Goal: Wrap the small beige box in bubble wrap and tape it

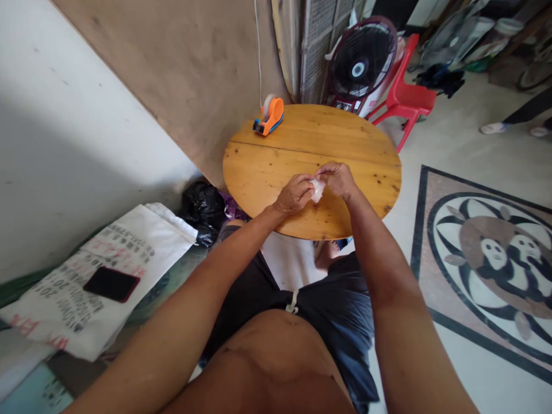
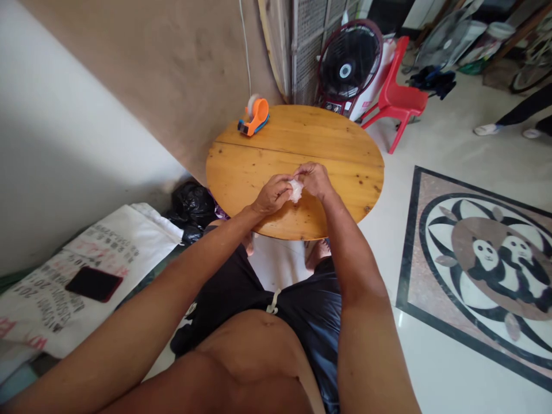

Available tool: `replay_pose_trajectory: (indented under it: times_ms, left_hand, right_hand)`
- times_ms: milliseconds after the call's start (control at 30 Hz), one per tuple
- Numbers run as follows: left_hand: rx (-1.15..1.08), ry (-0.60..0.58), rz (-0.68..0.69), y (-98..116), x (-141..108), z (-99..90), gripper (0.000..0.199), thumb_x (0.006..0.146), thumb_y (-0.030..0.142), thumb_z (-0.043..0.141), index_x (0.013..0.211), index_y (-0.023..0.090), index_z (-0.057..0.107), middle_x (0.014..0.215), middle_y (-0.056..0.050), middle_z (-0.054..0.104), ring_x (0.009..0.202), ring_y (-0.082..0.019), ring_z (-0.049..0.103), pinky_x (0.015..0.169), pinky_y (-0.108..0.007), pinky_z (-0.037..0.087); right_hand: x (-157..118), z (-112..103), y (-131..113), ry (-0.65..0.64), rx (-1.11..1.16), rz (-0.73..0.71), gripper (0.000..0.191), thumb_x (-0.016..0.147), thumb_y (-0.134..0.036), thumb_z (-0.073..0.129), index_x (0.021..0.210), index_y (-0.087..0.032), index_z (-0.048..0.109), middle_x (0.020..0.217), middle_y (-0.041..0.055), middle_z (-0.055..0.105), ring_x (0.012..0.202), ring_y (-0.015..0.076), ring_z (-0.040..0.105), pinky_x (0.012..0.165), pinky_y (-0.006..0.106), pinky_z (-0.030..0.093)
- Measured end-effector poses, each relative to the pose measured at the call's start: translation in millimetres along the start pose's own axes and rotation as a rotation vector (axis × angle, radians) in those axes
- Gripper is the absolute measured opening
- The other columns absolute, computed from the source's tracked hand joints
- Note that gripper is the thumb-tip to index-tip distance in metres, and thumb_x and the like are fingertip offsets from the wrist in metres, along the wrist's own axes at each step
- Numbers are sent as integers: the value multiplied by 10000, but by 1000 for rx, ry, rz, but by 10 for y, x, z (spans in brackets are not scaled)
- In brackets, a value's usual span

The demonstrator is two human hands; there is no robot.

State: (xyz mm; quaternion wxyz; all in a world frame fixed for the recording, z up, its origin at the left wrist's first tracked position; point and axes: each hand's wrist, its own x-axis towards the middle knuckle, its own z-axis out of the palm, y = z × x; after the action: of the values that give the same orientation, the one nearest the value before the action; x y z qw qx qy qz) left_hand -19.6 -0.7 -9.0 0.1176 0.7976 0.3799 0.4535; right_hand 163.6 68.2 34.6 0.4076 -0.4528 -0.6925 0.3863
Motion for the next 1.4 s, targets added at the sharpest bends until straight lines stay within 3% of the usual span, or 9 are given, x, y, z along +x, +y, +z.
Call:
replay_pose_trajectory:
  times_ms: [333, 667, 967, 1067, 1233, 1300, 1400]
  left_hand:
    - [24, 6, 14, 20, 17, -10, 310, 1019, 393, 444, 951, 199, 676, 1230, -137, 675, 1181, -247, 611, 1075, -458, 504]
    - [9, 16, 22, 16, 13, -7, 305, 1030, 381, 446, 941, 200, 674, 1229, -131, 680, 1182, -238, 619, 1074, -450, 518]
    - [18, 20, 32, -16, 10, 22, 321, 1039, 389, 438, 957, 192, 679, 1221, -137, 678, 1185, -241, 625, 1066, -456, 530]
    - [26, 21, 30, -7, 5, 14, 314, 1039, 380, 441, 947, 195, 677, 1216, -134, 681, 1182, -234, 629, 1063, -446, 534]
    - [25, 47, 62, 2, 0, 11, 304, 1038, 369, 435, 948, 190, 664, 1210, -137, 682, 1180, -229, 629, 1059, -430, 526]
    - [26, 53, 67, -2, 1, 15, 303, 1037, 371, 435, 947, 192, 662, 1205, -132, 684, 1176, -227, 631, 1055, -423, 526]
    - [29, 57, 68, -6, 5, 20, 310, 1038, 375, 431, 937, 194, 662, 1193, -130, 690, 1156, -225, 636, 1045, -419, 529]
  right_hand:
    - [-173, 158, 65, 136, 446, 153, 239, 548, -337, 803, 695, -212, 662, 668, -31, 652, 597, 120, 547, 612, 283, 476]
    - [-202, 87, 123, 110, 378, 76, 264, 599, -413, 815, 700, -216, 671, 753, 0, 708, 668, 147, 599, 680, 316, 515]
    - [68, -249, -133, -281, -110, -11, 125, 694, -301, 830, 678, -201, 756, 640, -5, 690, 600, 126, 594, 614, 265, 469]
    - [164, -283, -181, -313, -328, -82, 53, 738, -221, 779, 689, -205, 767, 637, -14, 696, 597, 124, 605, 615, 261, 450]
    - [217, -297, -256, -371, -688, -225, 121, 790, -165, 697, 736, -241, 774, 777, -13, 730, 716, 145, 652, 689, 267, 457]
    - [210, -292, -270, -367, -693, -236, 101, 811, -211, 703, 736, -234, 767, 812, -2, 721, 729, 143, 648, 701, 263, 463]
    - [164, -269, -240, -326, -453, -153, 164, 805, -310, 756, 688, -198, 733, 747, 9, 674, 683, 130, 616, 662, 250, 468]
